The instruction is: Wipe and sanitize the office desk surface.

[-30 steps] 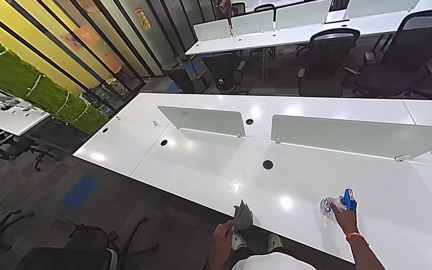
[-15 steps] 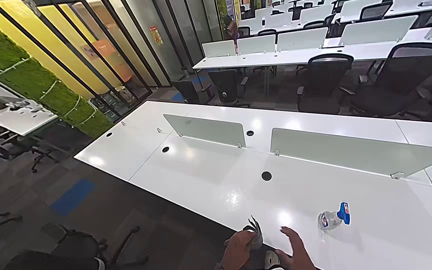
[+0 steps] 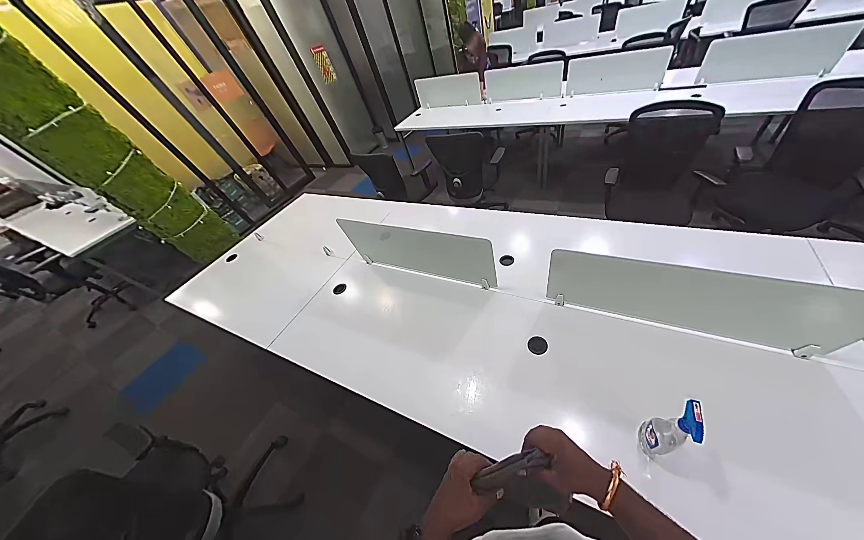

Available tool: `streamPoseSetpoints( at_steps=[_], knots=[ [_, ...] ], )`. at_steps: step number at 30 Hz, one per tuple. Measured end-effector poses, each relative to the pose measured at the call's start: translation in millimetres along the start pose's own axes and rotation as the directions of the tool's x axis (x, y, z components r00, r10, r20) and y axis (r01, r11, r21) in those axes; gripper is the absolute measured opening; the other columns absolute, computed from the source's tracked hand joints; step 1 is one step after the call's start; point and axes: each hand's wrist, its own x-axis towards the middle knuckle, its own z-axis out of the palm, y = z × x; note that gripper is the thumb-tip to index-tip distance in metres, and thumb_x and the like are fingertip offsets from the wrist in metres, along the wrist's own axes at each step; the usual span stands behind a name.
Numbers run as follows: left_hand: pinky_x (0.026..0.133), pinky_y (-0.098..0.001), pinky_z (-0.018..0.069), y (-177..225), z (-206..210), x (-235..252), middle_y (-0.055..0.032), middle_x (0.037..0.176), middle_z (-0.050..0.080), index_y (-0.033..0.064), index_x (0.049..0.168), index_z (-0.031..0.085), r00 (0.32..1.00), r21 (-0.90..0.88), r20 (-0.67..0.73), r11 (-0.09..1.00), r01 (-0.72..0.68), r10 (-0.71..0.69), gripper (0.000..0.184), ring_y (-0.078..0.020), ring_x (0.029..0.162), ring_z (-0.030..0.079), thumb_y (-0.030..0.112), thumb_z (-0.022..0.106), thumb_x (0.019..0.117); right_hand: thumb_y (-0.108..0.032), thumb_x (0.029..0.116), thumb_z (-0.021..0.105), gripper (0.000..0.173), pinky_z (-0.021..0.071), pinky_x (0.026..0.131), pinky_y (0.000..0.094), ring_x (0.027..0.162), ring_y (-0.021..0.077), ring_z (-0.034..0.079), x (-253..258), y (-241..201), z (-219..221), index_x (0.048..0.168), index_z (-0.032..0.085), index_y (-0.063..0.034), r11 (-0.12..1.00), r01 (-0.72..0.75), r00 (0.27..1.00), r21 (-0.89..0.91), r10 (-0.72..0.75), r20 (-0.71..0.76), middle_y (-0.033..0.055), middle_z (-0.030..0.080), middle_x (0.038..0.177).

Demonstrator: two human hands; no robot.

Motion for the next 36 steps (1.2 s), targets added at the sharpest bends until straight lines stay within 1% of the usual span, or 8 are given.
streamPoseSetpoints(
  at_steps=[3, 10, 17, 22, 28, 31, 33, 36],
  knots=[
    [0.077, -0.0326, 0.0602, 6, -9, -10, -0.0045, 0.088, 0.073, 0.0049, 0.097, 0.073, 0.991, -0.222, -0.023, 0.968, 0.121, -0.129, 0.025, -0.0109, 0.078, 0.070, 0.026, 0.080, 0.0859, -0.030, 0.0898, 0.077, 0.029, 0.0560, 0.075, 0.0315, 0.080, 0.0128, 0.067, 7, -1, -12, 0.093, 0.069, -0.0027, 0.993, -0.028, 0.995, 0.114, 0.038, -0.087, 0.0085, 0.069, 0.084],
    [0.088, -0.0303, 0.0614, 23, -11, -8, -0.0059, 0.103, 0.078, -0.0002, 0.107, 0.076, 0.906, -0.579, -0.397, 0.806, -0.124, -0.147, 0.025, -0.0111, 0.095, 0.074, 0.001, 0.075, 0.0820, -0.021, 0.0815, 0.085, 0.021, 0.0545, 0.070, 0.0225, 0.073, 0.0020, 0.065, -10, 17, -14, 0.089, 0.070, -0.0076, 0.910, -0.186, 0.972, 0.372, 0.225, -0.063, -0.0036, 0.070, 0.079],
    [0.084, -0.0327, 0.0630, 44, -9, 9, -0.0102, 0.098, 0.077, -0.0030, 0.112, 0.069, 0.868, -0.613, -0.440, 0.784, -0.103, -0.230, 0.020, -0.0155, 0.089, 0.075, 0.008, 0.063, 0.0965, -0.011, 0.0847, 0.082, 0.049, 0.0574, 0.101, 0.0381, 0.111, 0.0182, 0.070, -37, 22, 13, 0.129, 0.062, -0.0035, 0.725, -0.159, 0.946, 0.670, 0.305, -0.106, 0.0058, 0.073, 0.118],
    [0.077, -0.0359, 0.0642, 32, -8, 11, -0.0143, 0.094, 0.076, -0.0043, 0.114, 0.066, 0.861, -0.709, -0.363, 0.705, -0.007, -0.356, 0.023, -0.0205, 0.082, 0.075, 0.012, 0.062, 0.0992, 0.001, 0.0911, 0.070, 0.029, 0.0627, 0.086, 0.0385, 0.093, 0.0222, 0.075, -46, 20, 32, 0.120, 0.064, 0.0016, 0.573, -0.190, 0.856, 0.797, 0.494, -0.150, 0.0131, 0.076, 0.104],
    [0.096, -0.0304, 0.0580, 28, 6, 8, -0.0113, 0.117, 0.071, -0.0028, 0.135, 0.053, 0.881, -0.590, -0.315, 0.800, 0.110, -0.353, 0.035, -0.0125, 0.105, 0.070, 0.014, 0.053, 0.1049, -0.017, 0.0897, 0.074, 0.045, 0.0598, 0.088, 0.0369, 0.104, 0.0206, 0.070, -49, 38, 47, 0.129, 0.057, -0.0026, 0.775, -0.431, 0.648, 0.462, 0.622, -0.440, 0.0114, 0.069, 0.116],
    [0.086, -0.0332, 0.0607, 34, 12, 14, -0.0084, 0.102, 0.074, 0.0015, 0.129, 0.059, 0.886, -0.372, -0.344, 0.912, 0.175, -0.310, 0.034, -0.0114, 0.091, 0.072, 0.022, 0.057, 0.1027, -0.024, 0.0918, 0.071, 0.045, 0.0586, 0.091, 0.0410, 0.112, 0.0241, 0.067, -50, 39, 59, 0.129, 0.057, -0.0030, 0.762, -0.533, 0.577, 0.368, 0.645, -0.501, 0.0152, 0.064, 0.126],
    [0.075, -0.0401, 0.0607, 39, 19, 20, -0.0096, 0.088, 0.073, 0.0033, 0.129, 0.062, 0.910, -0.209, -0.322, 0.957, 0.200, -0.261, 0.037, -0.0168, 0.076, 0.071, 0.027, 0.059, 0.1017, -0.023, 0.0979, 0.065, 0.037, 0.0612, 0.084, 0.0377, 0.102, 0.0211, 0.070, -50, 35, 68, 0.129, 0.056, -0.0038, 0.683, -0.499, 0.611, 0.534, 0.714, -0.343, 0.0131, 0.067, 0.121],
    [0.090, -0.0537, 0.0577, 61, 29, 28, -0.0171, 0.105, 0.074, 0.0025, 0.135, 0.060, 0.980, -0.007, -0.085, 0.984, 0.179, -0.179, 0.039, -0.0305, 0.095, 0.073, 0.022, 0.057, 0.1014, -0.039, 0.1110, 0.033, 0.045, 0.0623, 0.081, 0.0462, 0.102, 0.0304, 0.073, -45, 18, 75, 0.144, 0.045, -0.0092, 0.258, -0.414, 0.610, 0.873, 0.791, 0.055, 0.0152, 0.068, 0.128]
  ],
)
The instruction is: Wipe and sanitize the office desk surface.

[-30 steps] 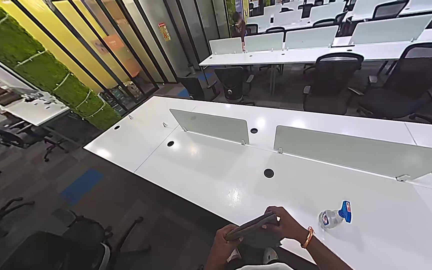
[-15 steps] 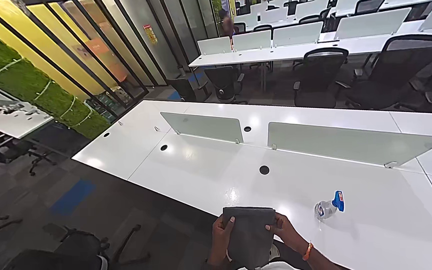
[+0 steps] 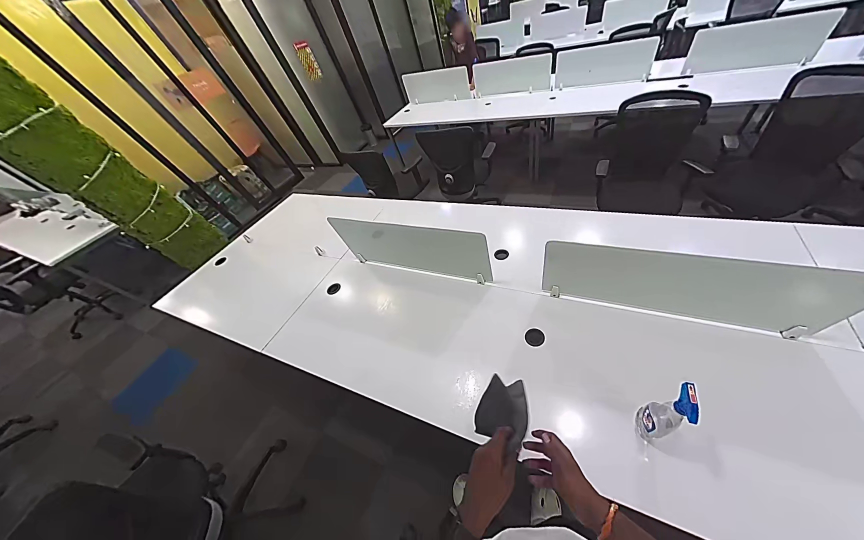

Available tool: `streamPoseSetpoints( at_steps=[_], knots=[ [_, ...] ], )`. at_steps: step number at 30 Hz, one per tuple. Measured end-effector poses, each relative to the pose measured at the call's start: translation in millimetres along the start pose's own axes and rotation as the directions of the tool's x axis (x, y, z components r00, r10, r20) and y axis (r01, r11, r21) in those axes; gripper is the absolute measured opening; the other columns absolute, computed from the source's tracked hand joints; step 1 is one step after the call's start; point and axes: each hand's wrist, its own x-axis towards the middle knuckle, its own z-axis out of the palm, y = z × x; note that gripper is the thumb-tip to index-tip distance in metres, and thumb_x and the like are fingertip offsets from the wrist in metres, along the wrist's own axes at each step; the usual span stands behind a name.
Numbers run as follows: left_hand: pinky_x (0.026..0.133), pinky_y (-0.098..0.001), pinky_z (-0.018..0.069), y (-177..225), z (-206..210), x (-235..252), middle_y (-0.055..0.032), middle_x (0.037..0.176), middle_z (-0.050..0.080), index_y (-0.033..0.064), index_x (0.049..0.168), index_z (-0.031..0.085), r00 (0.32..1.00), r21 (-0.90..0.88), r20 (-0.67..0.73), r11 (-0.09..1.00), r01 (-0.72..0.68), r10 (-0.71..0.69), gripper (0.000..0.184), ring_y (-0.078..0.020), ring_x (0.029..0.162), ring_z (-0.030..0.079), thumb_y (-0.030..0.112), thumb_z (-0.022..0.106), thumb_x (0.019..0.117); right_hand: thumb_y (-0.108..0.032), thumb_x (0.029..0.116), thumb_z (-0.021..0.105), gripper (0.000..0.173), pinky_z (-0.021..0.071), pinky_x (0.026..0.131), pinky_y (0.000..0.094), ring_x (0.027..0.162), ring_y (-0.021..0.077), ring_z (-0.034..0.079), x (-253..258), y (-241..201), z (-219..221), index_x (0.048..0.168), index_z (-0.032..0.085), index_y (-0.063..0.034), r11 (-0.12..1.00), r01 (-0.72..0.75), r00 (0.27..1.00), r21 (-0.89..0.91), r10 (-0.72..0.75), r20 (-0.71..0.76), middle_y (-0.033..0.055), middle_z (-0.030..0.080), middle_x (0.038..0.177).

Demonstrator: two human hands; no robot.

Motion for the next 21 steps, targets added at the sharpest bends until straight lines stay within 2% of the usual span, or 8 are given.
streamPoseSetpoints(
  at_steps=[1, 2, 4, 8, 12, 15, 18, 21],
  knots=[
    [0.095, -0.0547, 0.0560, 9, 3, 0, -0.0165, 0.113, 0.073, 0.0045, 0.135, 0.061, 0.993, 0.042, 0.110, 0.998, -0.047, 0.042, 0.038, -0.0307, 0.104, 0.072, 0.020, 0.057, 0.1008, -0.046, 0.1116, 0.021, 0.052, 0.0619, 0.079, 0.0467, 0.098, 0.0310, 0.073, -6, -4, 7, 0.143, 0.046, -0.0116, 0.984, -0.073, 0.997, 0.165, 0.068, 0.040, 0.0154, 0.069, 0.124],
    [0.100, -0.0526, 0.0544, 16, 5, 0, -0.0145, 0.119, 0.072, 0.0068, 0.134, 0.063, 0.972, 0.077, 0.214, 0.990, -0.121, 0.102, 0.036, -0.0286, 0.112, 0.070, 0.021, 0.058, 0.1006, -0.050, 0.1105, 0.015, 0.058, 0.0620, 0.074, 0.0461, 0.091, 0.0301, 0.073, -12, -8, 13, 0.134, 0.052, -0.0118, 0.938, -0.104, 0.994, 0.330, 0.093, 0.048, 0.0159, 0.072, 0.112],
    [0.111, -0.0447, 0.0474, 21, 12, 1, -0.0130, 0.128, 0.068, 0.0062, 0.127, 0.067, 0.905, 0.103, 0.331, 0.943, -0.316, 0.267, 0.031, -0.0256, 0.126, 0.062, 0.017, 0.061, 0.0987, -0.055, 0.1082, 0.014, 0.064, 0.0607, 0.073, 0.0428, 0.087, 0.0233, 0.071, -19, -11, 16, 0.115, 0.062, -0.0135, 0.841, -0.077, 0.997, 0.535, 0.077, 0.023, 0.0112, 0.073, 0.097],
    [0.118, -0.0444, 0.0393, 13, 20, -1, -0.0135, 0.133, 0.066, 0.0045, 0.112, 0.071, 0.839, 0.107, 0.319, 0.863, -0.494, 0.441, 0.020, -0.0284, 0.137, 0.054, 0.014, 0.063, 0.0966, -0.056, 0.1063, 0.016, 0.065, 0.0617, 0.073, 0.0411, 0.085, 0.0198, 0.073, -19, -19, 16, 0.107, 0.066, -0.0156, 0.737, 0.005, 1.000, 0.676, -0.006, -0.001, 0.0088, 0.075, 0.093],
    [0.117, -0.0428, 0.0413, 17, 5, -9, -0.0138, 0.135, 0.065, 0.0020, 0.117, 0.069, 0.843, -0.021, 0.274, 0.879, -0.477, 0.463, 0.023, -0.0253, 0.135, 0.055, 0.011, 0.059, 0.0991, -0.064, 0.1026, 0.006, 0.076, 0.0618, 0.073, 0.0441, 0.087, 0.0205, 0.073, -23, -21, 19, 0.108, 0.065, -0.0169, 0.696, 0.049, 0.997, 0.717, 0.008, -0.077, 0.0079, 0.075, 0.094],
    [0.101, -0.0395, 0.0563, 22, -25, -12, -0.0081, 0.118, 0.073, 0.0072, 0.128, 0.068, 0.932, -0.106, 0.098, 0.935, -0.339, 0.349, 0.029, -0.0160, 0.110, 0.070, 0.014, 0.058, 0.1020, -0.049, 0.1095, 0.012, 0.061, 0.0594, 0.079, 0.0474, 0.095, 0.0250, 0.070, -9, -16, 16, 0.123, 0.058, -0.0120, 0.778, 0.187, 0.962, 0.600, -0.021, -0.272, 0.0118, 0.071, 0.104],
    [0.093, -0.0365, 0.0594, 14, -61, -10, -0.0057, 0.108, 0.075, 0.0075, 0.121, 0.070, 0.957, -0.058, -0.026, 0.955, -0.289, 0.288, 0.024, -0.0124, 0.099, 0.072, 0.012, 0.058, 0.1009, -0.034, 0.1120, 0.027, 0.045, 0.0570, 0.085, 0.0459, 0.106, 0.0278, 0.067, 9, -26, -2, 0.144, 0.045, -0.0074, 0.938, 0.239, 0.892, 0.250, -0.111, -0.439, 0.0168, 0.066, 0.123],
    [0.096, -0.0355, 0.0582, -2, -90, -17, -0.0061, 0.106, 0.075, 0.0066, 0.114, 0.074, 0.940, 0.032, -0.063, 0.942, -0.334, 0.335, 0.021, -0.0129, 0.101, 0.071, 0.010, 0.058, 0.0991, -0.023, 0.1084, 0.032, 0.036, 0.0563, 0.086, 0.0406, 0.105, 0.0241, 0.068, 6, -51, -18, 0.127, 0.055, -0.0030, 0.953, 0.295, 0.883, 0.061, -0.248, -0.399, 0.0143, 0.068, 0.119]
  ],
)
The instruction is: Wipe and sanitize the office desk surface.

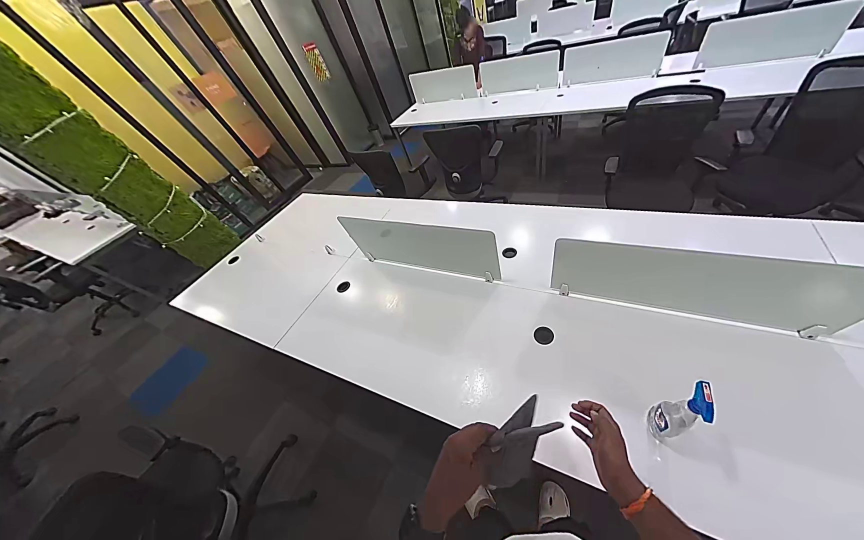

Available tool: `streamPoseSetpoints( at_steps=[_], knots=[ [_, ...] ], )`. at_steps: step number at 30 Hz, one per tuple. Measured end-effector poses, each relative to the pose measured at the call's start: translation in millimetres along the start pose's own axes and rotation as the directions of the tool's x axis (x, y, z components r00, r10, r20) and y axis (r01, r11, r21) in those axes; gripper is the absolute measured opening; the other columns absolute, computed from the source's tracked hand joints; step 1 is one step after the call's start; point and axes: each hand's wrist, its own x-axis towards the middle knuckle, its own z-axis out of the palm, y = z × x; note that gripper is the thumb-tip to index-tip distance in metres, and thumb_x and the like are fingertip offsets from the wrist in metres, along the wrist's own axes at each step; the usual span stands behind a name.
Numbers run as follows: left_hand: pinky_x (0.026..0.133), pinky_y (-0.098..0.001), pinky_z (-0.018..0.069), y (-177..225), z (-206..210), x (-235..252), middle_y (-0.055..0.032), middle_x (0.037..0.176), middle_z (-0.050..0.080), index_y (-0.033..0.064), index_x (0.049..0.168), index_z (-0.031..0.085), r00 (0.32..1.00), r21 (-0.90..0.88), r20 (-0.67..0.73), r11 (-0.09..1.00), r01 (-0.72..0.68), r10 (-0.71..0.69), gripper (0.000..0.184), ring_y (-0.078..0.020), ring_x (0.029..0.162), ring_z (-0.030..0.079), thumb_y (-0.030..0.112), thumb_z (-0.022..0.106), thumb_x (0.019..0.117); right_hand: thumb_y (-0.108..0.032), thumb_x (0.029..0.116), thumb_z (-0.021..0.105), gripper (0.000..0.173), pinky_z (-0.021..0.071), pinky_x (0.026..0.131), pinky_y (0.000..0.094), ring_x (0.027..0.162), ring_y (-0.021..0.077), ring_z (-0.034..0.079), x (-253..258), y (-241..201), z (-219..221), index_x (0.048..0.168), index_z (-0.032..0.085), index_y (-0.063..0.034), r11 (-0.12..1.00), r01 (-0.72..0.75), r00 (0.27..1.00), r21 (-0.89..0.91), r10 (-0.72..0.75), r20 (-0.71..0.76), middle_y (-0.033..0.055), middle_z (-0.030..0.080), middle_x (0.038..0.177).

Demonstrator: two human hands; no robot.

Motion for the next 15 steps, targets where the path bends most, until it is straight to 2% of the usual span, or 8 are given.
streamPoseSetpoints(
  at_steps=[1, 3, 5, 8, 9, 11, 13, 15],
  knots=[
    [0.098, -0.0375, 0.0566, -4, -6, -5, -0.0053, 0.107, 0.075, 0.0078, 0.111, 0.075, 1.000, 0.033, 0.003, 0.999, -0.030, 0.030, 0.021, -0.0140, 0.104, 0.070, 0.011, 0.059, 0.0990, -0.020, 0.1077, 0.033, 0.033, 0.0579, 0.084, 0.0390, 0.101, 0.0241, 0.070, 2, -7, -3, 0.120, 0.059, -0.0020, 0.998, 0.045, 0.997, -0.034, -0.043, 0.060, 0.0147, 0.071, 0.114],
    [0.102, -0.0443, 0.0508, -11, -15, -13, 0.0016, 0.111, 0.075, 0.0156, 0.106, 0.077, 0.996, 0.141, 0.036, 0.987, -0.082, 0.077, 0.019, -0.0141, 0.112, 0.067, 0.014, 0.059, 0.0991, -0.015, 0.1067, 0.038, 0.029, 0.0607, 0.081, 0.0374, 0.094, 0.0246, 0.073, 6, -17, -2, 0.112, 0.062, -0.0004, 0.988, 0.102, 0.973, -0.117, -0.075, 0.217, 0.0156, 0.074, 0.107],
    [0.096, -0.0494, 0.0470, -13, -19, -17, 0.0056, 0.117, 0.074, 0.0210, 0.100, 0.079, 0.993, 0.274, 0.110, 0.959, -0.076, 0.048, 0.019, -0.0184, 0.114, 0.064, 0.014, 0.063, 0.0948, -0.014, 0.1047, 0.046, 0.024, 0.0599, 0.083, 0.0372, 0.094, 0.0229, 0.072, 6, -21, 7, 0.112, 0.064, -0.0005, 0.953, 0.126, 0.912, -0.276, -0.002, 0.409, 0.0135, 0.073, 0.106],
    [0.095, -0.0528, 0.0506, -14, -25, -17, -0.0026, 0.123, 0.070, 0.0178, 0.099, 0.081, 0.951, 0.447, 0.269, 0.895, 0.014, -0.150, 0.019, -0.0306, 0.113, 0.061, 0.007, 0.067, 0.0897, -0.016, 0.1038, 0.051, 0.023, 0.0576, 0.087, 0.0339, 0.096, 0.0157, 0.070, 2, -12, 24, 0.114, 0.067, -0.0029, 0.846, 0.265, 0.761, -0.462, 0.111, 0.639, 0.0089, 0.072, 0.108],
    [0.096, -0.0508, 0.0516, -15, -27, -17, -0.0050, 0.122, 0.070, 0.0167, 0.101, 0.080, 0.938, 0.465, 0.288, 0.884, 0.041, -0.195, 0.022, -0.0316, 0.113, 0.061, 0.004, 0.067, 0.0897, -0.017, 0.1044, 0.052, 0.024, 0.0562, 0.090, 0.0333, 0.096, 0.0142, 0.068, -2, -9, 32, 0.116, 0.067, -0.0027, 0.802, 0.319, 0.720, -0.504, 0.141, 0.680, 0.0089, 0.071, 0.109],
    [0.098, -0.0448, 0.0539, -20, -30, -22, -0.0066, 0.118, 0.070, 0.0149, 0.104, 0.079, 0.948, 0.440, 0.240, 0.894, 0.083, -0.207, 0.024, -0.0276, 0.113, 0.064, 0.002, 0.063, 0.0912, -0.022, 0.1056, 0.051, 0.028, 0.0534, 0.091, 0.0331, 0.099, 0.0133, 0.066, -13, -2, 46, 0.121, 0.067, -0.0040, 0.728, 0.385, 0.693, -0.567, 0.177, 0.699, 0.0099, 0.070, 0.112],
    [0.095, -0.0424, 0.0581, -28, -32, -29, -0.0048, 0.117, 0.073, 0.0133, 0.103, 0.079, 0.985, 0.367, 0.129, 0.929, 0.058, -0.112, 0.024, -0.0212, 0.109, 0.070, 0.001, 0.062, 0.0918, -0.025, 0.1066, 0.050, 0.031, 0.0531, 0.093, 0.0341, 0.102, 0.0142, 0.066, -26, 13, 59, 0.125, 0.065, -0.0048, 0.721, 0.394, 0.714, -0.570, 0.151, 0.684, 0.0107, 0.069, 0.115],
    [0.095, -0.0400, 0.0593, -33, -34, -33, -0.0039, 0.121, 0.073, 0.0115, 0.105, 0.078, 0.998, 0.283, 0.055, 0.959, 0.010, -0.027, 0.024, -0.0175, 0.111, 0.071, 0.001, 0.060, 0.0937, -0.025, 0.1061, 0.049, 0.034, 0.0539, 0.095, 0.0345, 0.108, 0.0156, 0.066, -39, 35, 69, 0.131, 0.061, -0.0052, 0.759, 0.363, 0.735, -0.541, 0.124, 0.667, 0.0110, 0.067, 0.123]
  ],
)
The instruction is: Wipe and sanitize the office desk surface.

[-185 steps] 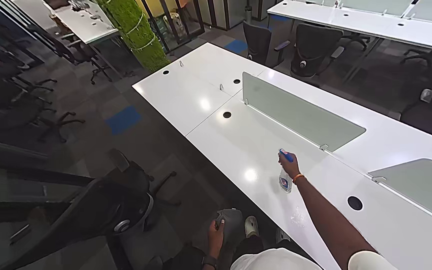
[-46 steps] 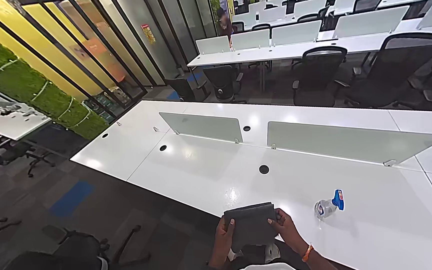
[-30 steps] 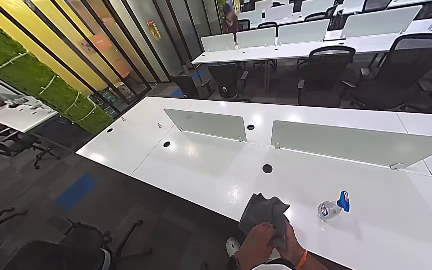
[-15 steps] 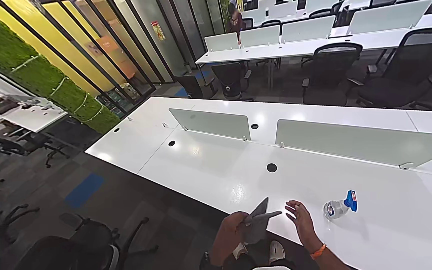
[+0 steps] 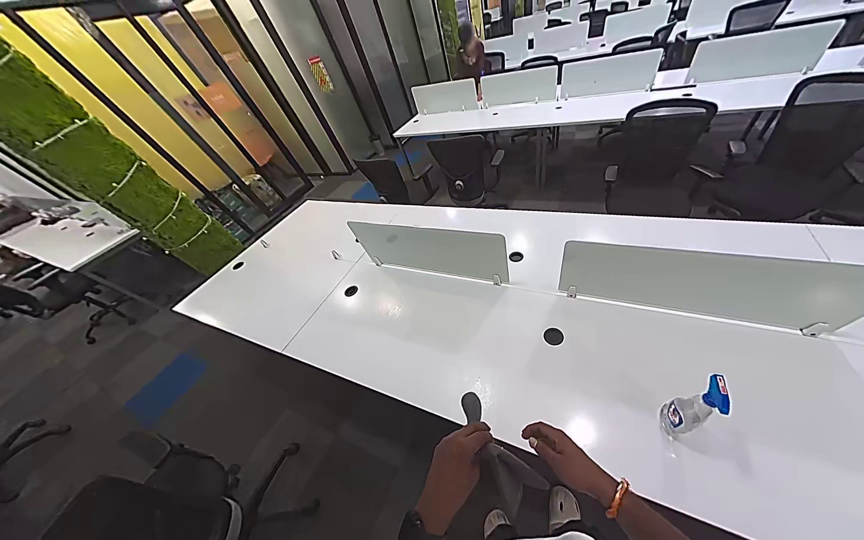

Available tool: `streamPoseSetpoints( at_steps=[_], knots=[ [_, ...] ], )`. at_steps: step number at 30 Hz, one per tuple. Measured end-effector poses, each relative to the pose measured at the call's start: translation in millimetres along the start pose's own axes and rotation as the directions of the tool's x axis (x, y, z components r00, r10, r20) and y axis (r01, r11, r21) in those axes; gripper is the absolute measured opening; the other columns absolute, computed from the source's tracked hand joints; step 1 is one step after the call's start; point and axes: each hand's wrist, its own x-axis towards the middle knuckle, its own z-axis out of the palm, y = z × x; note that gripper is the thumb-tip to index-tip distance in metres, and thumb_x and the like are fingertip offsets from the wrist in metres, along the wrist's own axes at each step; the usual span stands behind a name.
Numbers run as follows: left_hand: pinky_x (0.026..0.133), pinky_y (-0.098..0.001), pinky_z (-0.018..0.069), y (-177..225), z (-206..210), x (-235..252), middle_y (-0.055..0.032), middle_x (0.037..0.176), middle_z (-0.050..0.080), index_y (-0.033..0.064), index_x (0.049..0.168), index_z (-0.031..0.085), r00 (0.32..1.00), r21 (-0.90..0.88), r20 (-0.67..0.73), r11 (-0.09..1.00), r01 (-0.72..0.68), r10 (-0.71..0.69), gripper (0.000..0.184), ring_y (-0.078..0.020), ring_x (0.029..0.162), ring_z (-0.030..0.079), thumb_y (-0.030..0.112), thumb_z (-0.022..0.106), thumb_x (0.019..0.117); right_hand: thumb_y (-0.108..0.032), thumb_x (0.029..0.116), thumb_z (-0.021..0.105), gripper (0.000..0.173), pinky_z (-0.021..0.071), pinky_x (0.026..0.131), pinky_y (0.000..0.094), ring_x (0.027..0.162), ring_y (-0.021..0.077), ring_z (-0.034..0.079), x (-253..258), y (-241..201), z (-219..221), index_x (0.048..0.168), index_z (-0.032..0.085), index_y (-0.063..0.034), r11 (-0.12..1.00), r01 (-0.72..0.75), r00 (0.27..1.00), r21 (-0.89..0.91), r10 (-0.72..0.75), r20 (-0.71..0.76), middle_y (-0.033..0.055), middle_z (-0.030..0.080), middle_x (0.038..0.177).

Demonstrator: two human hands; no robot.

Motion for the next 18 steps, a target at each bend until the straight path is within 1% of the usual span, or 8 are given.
streamPoseSetpoints(
  at_steps=[3, 6, 8, 9, 11, 13, 16, 18],
  knots=[
    [0.095, -0.0385, 0.0587, -6, -1, 1, -0.0086, 0.113, 0.073, 0.0084, 0.107, 0.076, 0.995, -0.112, -0.021, 0.989, -0.100, 0.099, 0.022, -0.0194, 0.107, 0.071, 0.001, 0.062, 0.0924, -0.032, 0.1086, 0.045, 0.044, 0.0531, 0.102, 0.0365, 0.117, 0.0167, 0.065, -1, 7, 39, 0.145, 0.049, -0.0061, 0.992, -0.028, 1.000, 0.125, 0.029, -0.011, 0.0117, 0.066, 0.132],
    [0.096, -0.0414, 0.0552, -8, 14, 0, -0.0119, 0.109, 0.069, 0.0084, 0.108, 0.075, 0.975, -0.224, 0.107, 0.960, -0.169, 0.197, 0.028, -0.0255, 0.107, 0.065, 0.014, 0.072, 0.0810, -0.048, 0.1077, 0.036, 0.057, 0.0554, 0.096, 0.0391, 0.115, 0.0186, 0.065, -9, 13, 75, 0.151, 0.040, -0.0126, 0.881, -0.147, 0.985, 0.450, 0.170, -0.012, 0.0089, 0.065, 0.131],
    [0.100, -0.0454, 0.0507, -5, 29, 3, -0.0151, 0.113, 0.068, 0.0061, 0.108, 0.075, 0.934, -0.298, 0.253, 0.939, -0.173, 0.252, 0.032, -0.0306, 0.113, 0.061, 0.027, 0.071, 0.0845, -0.055, 0.1078, 0.027, 0.057, 0.0576, 0.092, 0.0404, 0.111, 0.0179, 0.067, -15, 11, 93, 0.146, 0.048, -0.0190, 0.687, -0.193, 0.958, 0.701, 0.288, -0.018, 0.0053, 0.068, 0.126],
    [0.101, -0.0456, 0.0496, -1, 39, 4, -0.0153, 0.111, 0.067, 0.0046, 0.102, 0.074, 0.915, -0.326, 0.296, 0.929, -0.174, 0.275, 0.034, -0.0312, 0.113, 0.061, 0.035, 0.068, 0.0890, -0.058, 0.1076, 0.021, 0.059, 0.0577, 0.092, 0.0382, 0.109, 0.0152, 0.068, -16, 10, 97, 0.140, 0.054, -0.0196, 0.583, -0.174, 0.947, 0.794, 0.320, -0.028, 0.0030, 0.070, 0.122],
    [0.100, -0.0435, 0.0493, 5, 62, 13, -0.0140, 0.104, 0.068, 0.0030, 0.086, 0.072, 0.902, -0.345, 0.308, 0.919, -0.192, 0.304, 0.047, -0.0298, 0.107, 0.062, 0.049, 0.065, 0.0944, -0.062, 0.1060, 0.022, 0.063, 0.0598, 0.088, 0.0373, 0.101, 0.0140, 0.071, -9, 14, 98, 0.124, 0.064, -0.0176, 0.373, -0.053, 0.927, 0.926, 0.363, -0.093, 0.0035, 0.074, 0.109],
    [0.100, -0.0434, 0.0497, 6, 88, 9, -0.0140, 0.102, 0.069, 0.0020, 0.084, 0.073, 0.895, -0.363, 0.315, 0.911, -0.195, 0.317, 0.042, -0.0301, 0.106, 0.063, 0.040, 0.065, 0.0973, -0.053, 0.1092, 0.021, 0.056, 0.0611, 0.082, 0.0323, 0.096, 0.0098, 0.071, -6, 21, 106, 0.120, 0.064, -0.0189, 0.299, 0.077, 0.870, 0.951, 0.445, -0.210, 0.0005, 0.075, 0.103],
    [0.103, -0.0409, 0.0510, -2, 121, 7, -0.0171, 0.124, 0.065, 0.0027, 0.109, 0.072, 0.936, -0.428, 0.275, 0.900, -0.085, 0.220, 0.019, -0.0304, 0.118, 0.061, 0.012, 0.061, 0.0965, -0.038, 0.1106, 0.026, 0.046, 0.0619, 0.072, 0.0273, 0.085, 0.0075, 0.073, 17, 42, 99, 0.110, 0.067, -0.0166, 0.239, 0.188, 0.777, 0.953, 0.557, -0.293, 0.0005, 0.076, 0.093],
    [0.110, -0.0401, 0.0507, -16, 142, 2, -0.0214, 0.147, 0.052, 0.0032, 0.132, 0.065, 0.975, -0.476, 0.211, 0.878, 0.043, 0.067, 0.036, -0.0303, 0.133, 0.057, 0.002, 0.057, 0.0973, -0.031, 0.1112, 0.031, 0.038, 0.0615, 0.072, 0.0280, 0.084, 0.0085, 0.072, 40, 63, 92, 0.114, 0.064, -0.0134, 0.352, 0.185, 0.695, 0.918, 0.614, -0.375, 0.0016, 0.074, 0.094]
  ],
)
